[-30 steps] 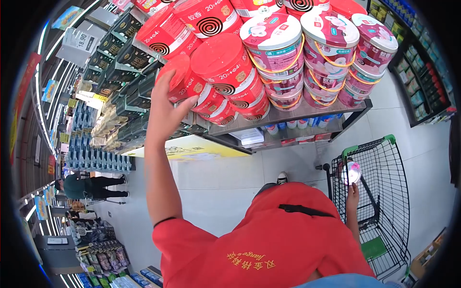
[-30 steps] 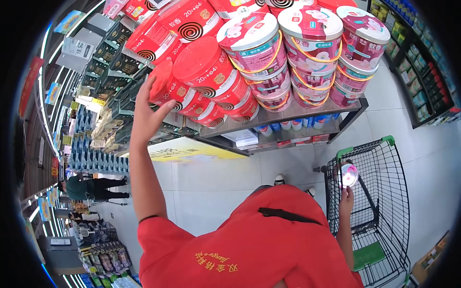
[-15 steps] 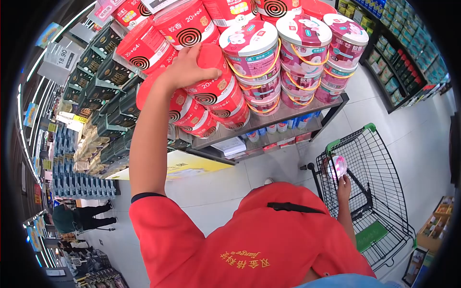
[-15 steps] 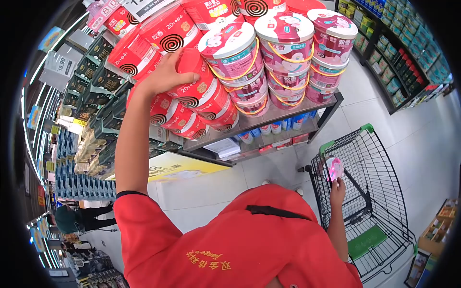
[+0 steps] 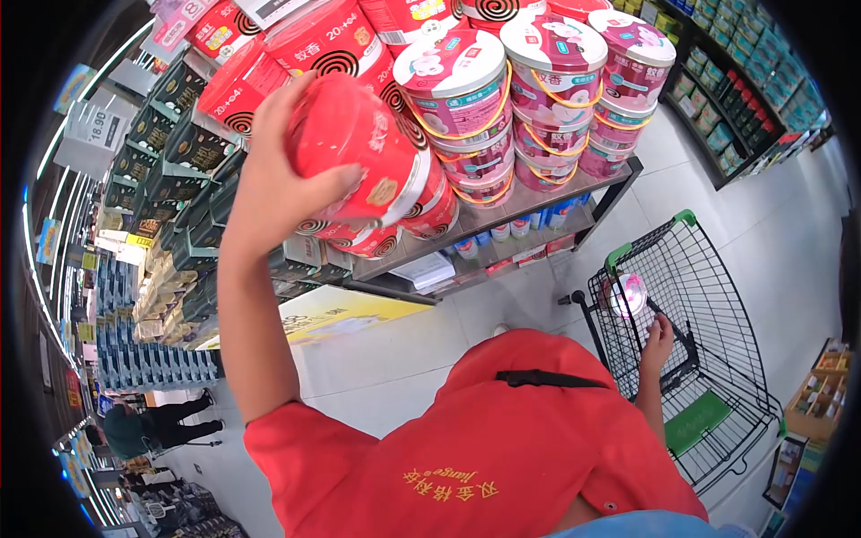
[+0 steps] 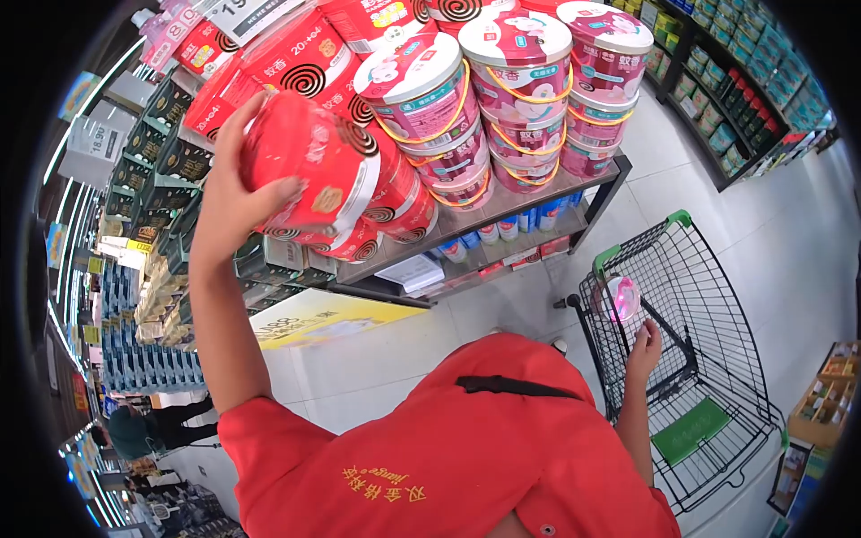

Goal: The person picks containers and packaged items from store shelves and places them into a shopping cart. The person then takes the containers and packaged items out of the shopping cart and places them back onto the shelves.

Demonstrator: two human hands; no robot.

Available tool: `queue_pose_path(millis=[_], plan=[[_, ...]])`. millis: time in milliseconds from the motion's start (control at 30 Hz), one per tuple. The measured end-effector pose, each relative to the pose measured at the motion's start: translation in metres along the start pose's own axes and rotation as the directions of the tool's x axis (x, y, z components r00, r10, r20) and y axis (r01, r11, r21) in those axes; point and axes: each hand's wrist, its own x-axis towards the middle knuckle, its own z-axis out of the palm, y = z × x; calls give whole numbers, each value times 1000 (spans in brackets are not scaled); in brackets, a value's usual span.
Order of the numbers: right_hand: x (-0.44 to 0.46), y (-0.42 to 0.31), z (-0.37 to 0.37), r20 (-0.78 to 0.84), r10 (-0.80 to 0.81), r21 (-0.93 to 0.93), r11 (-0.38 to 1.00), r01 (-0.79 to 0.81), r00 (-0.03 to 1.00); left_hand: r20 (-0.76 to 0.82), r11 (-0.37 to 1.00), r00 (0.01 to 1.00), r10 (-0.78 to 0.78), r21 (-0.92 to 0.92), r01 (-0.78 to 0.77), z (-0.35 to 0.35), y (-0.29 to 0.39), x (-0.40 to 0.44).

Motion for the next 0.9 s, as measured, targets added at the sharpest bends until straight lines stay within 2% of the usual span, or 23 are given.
queue_pose_path(millis=[33, 67, 100, 133, 200, 267, 333, 367, 433, 467, 500, 567, 600, 633, 667, 700, 733, 800, 833, 867, 900], plan=[[-6, -29, 0, 23, 33, 47, 998, -34, 999, 22, 951, 998, -61, -301, 65, -2, 5, -8], [-11, -58, 2, 45, 65, 95, 993, -69, 997, 65, 810, 991, -115, -571, 131, -4, 10, -14], [-13, -81, 5, 86, 54, 131, 989, -65, 995, 81, 695, 991, -111, -706, 136, 0, 20, -19], [-13, -100, 10, 122, 42, 168, 984, -63, 992, 100, 692, 990, -97, -708, 140, 7, 26, -25], [-9, -129, 25, 204, 2, 310, 948, -66, 979, 115, 406, 989, -98, -902, 145, 33, 34, -39], [-11, -181, 37, 370, -104, 486, 868, -97, 923, 164, 215, 983, -76, -960, 177, 69, 39, -51], [-9, -216, 45, 487, -253, 539, 840, -60, 836, 305, 57, 947, -98, -949, 311, 103, 25, -74], [-9, -230, 47, 543, -280, 553, 829, -85, 792, 335, 50, 939, -75, -939, 339, 124, 20, -80], [-9, -256, 48, 633, -309, 556, 820, -138, 710, 408, -177, 904, -129, -906, 383, 161, 26, -89], [-7, -265, 49, 669, -311, 546, 821, -163, 675, 431, -182, 896, -105, -894, 409, 172, 37, -86], [-5, -266, 52, 652, -291, 546, 821, -168, 700, 416, -94, 905, -91, -908, 408, 182, 49, -82], [-2, -265, 53, 686, -123, 553, 729, -403, 717, 400, 62, 916, -37, -914, 401, 201, 73, -71], [-3, -265, 50, 666, -100, 558, 724, -405, 739, 425, 56, 905, -10, -904, 424, 211, 80, -67], [-4, -265, 47, 689, -78, 484, 790, -376, 721, 271, 439, 961, 53, -871, 221, 220, 87, -63], [-4, -265, 44, 712, -51, 402, 848, -347, 700, 135, 729, 974, 184, -683, -43, 230, 94, -61], [-5, -264, 43, 729, -80, 444, 811, -380, 680, 78, 835, 953, 292, -507, -215, 233, 109, -59], [-4, -261, 40, 714, -58, 447, 805, -391, 698, 100, 825, 946, 309, -522, -215, 242, 121, -59], [-2, -251, 35, 704, -57, 385, 869, -312, 708, 26, 853, 922, 387, -389, -348, 262, 146, -60], [0, -243, 33, 652, -22, 312, 919, -241, 758, 48, 877, 910, 411, -292, -381, 268, 161, -60], [3, -238, 26, 640, 0, 310, 915, -258, 769, 67, 870, 903, 423, -309, -385, 274, 174, -61], [6, -234, 19, 603, 13, 335, 903, -267, 798, 109, 864, 870, 482, -226, -450, 280, 185, -61]])
